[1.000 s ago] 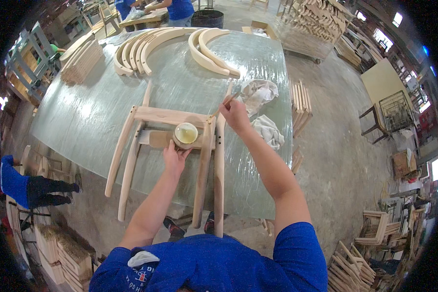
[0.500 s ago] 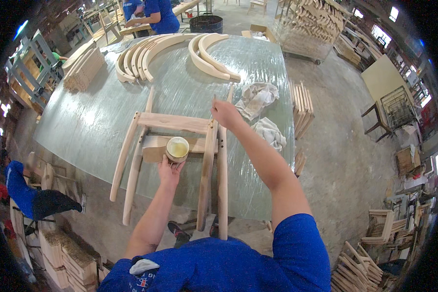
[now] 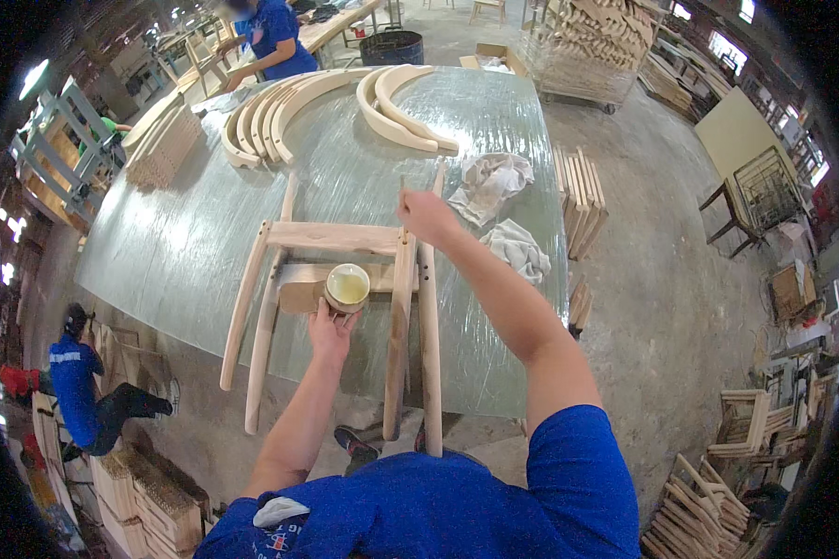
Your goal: The person applies glue to curved wooden chair parts using a small brush and a cup of yellow liquid. They repeatedly dip the brush, apply glue to edges and holes, then place the parts on a plastic-covered table. The person also handles a chair frame and applies glue to its joints.
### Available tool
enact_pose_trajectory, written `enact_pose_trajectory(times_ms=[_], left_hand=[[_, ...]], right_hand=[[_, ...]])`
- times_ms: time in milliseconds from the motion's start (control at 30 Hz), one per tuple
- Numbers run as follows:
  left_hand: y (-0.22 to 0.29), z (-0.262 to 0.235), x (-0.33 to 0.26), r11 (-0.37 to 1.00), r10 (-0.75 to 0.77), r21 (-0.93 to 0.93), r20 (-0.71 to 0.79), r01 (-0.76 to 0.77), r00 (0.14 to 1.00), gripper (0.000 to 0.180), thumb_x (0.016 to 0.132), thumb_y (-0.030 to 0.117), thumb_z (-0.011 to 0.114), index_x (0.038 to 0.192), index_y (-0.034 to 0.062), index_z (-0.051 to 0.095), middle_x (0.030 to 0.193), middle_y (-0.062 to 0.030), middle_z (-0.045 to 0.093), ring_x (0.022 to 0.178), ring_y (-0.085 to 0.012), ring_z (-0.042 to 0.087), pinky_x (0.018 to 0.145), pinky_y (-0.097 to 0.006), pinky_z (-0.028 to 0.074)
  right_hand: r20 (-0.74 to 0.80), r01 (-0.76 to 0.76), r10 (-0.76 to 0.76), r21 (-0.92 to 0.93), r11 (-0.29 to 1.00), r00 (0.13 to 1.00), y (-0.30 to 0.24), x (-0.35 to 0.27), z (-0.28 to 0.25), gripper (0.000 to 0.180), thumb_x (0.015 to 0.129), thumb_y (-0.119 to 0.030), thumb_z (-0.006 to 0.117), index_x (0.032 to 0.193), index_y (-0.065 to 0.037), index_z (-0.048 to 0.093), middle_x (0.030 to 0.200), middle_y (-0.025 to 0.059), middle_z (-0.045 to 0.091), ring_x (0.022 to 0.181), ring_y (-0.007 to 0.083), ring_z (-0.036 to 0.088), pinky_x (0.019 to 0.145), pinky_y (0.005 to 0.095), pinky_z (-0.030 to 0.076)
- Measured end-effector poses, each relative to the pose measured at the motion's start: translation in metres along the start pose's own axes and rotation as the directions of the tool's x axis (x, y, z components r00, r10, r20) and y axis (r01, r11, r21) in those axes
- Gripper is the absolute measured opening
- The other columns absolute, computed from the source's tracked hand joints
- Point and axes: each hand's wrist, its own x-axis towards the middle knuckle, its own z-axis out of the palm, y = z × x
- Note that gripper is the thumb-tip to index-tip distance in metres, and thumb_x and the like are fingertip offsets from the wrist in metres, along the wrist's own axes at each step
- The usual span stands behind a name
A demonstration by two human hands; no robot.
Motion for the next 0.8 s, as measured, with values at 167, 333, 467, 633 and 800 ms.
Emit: enact_pose_trajectory(times_ms=[167,333,467,633,800], left_hand=[[-0.003,0.011,-0.006,1.0,0.018,0.017,0.015,-0.019,1.0,0.031,0.095,0.022,0.041,0.123,0.0086,0.034,0.125,-0.0114,0.043,0.111,-0.0274,0.049,0.084,-0.047,0.051],[0.001,0.011,-0.007,0.998,0.032,0.048,-0.005,-0.031,0.999,0.032,0.095,0.023,0.042,0.122,0.0087,0.034,0.124,-0.011,0.044,0.112,-0.0267,0.049,0.082,-0.047,0.052],[0.002,0.019,-0.004,0.99,0.088,0.109,0.054,-0.094,0.995,0.032,0.095,0.024,0.043,0.123,0.0094,0.035,0.123,-0.0096,0.044,0.112,-0.0242,0.049,0.079,-0.042,0.052],[0.005,0.035,-0.002,0.932,0.252,0.233,0.135,-0.278,0.958,0.033,0.096,0.024,0.043,0.125,0.0099,0.038,0.121,-0.0061,0.046,0.107,-0.0178,0.051,0.078,-0.033,0.051],[0.005,0.068,-0.012,0.858,0.323,0.318,0.277,-0.403,0.905,0.029,0.096,0.023,0.042,0.121,0.0091,0.041,0.117,-0.005,0.049,0.103,-0.0158,0.053,0.077,-0.034,0.052]], right_hand=[[0.024,-0.003,0.003,0.006,1.0,1.0,0.007,-0.004,0.01,0.023,0.082,-0.023,0.054,0.081,0.0,0.055,0.073,0.0215,0.058,0.074,0.0387,0.057,0.065,0.0441,0.044],[0.048,-0.052,0.054,-0.045,0.998,0.997,-0.001,-0.002,0.004,0.023,0.083,-0.023,0.051,0.085,0.0,0.056,0.079,0.0217,0.06,0.078,0.0398,0.057,0.072,0.0464,0.046],[0.106,0.007,0.003,-0.089,0.996,0.994,-0.008,-0.012,-0.012,0.022,0.083,-0.023,0.053,0.085,-0.001,0.056,0.074,0.0199,0.06,0.073,0.0381,0.058,0.068,0.0434,0.047],[-0.019,-0.009,0.018,0.395,0.919,1.0,-0.038,-0.044,-0.034,0.017,0.082,-0.018,0.058,0.081,-0.001,0.055,0.065,0.0129,0.059,0.063,0.0206,0.06,0.059,0.0334,0.045],[-0.118,-0.107,0.229,0.626,0.773,0.966,-0.021,-0.067,-0.029,0.022,0.085,-0.019,0.059,0.076,0.002,0.054,0.062,0.0086,0.059,0.06,0.0124,0.059,0.053,0.0278,0.047]])
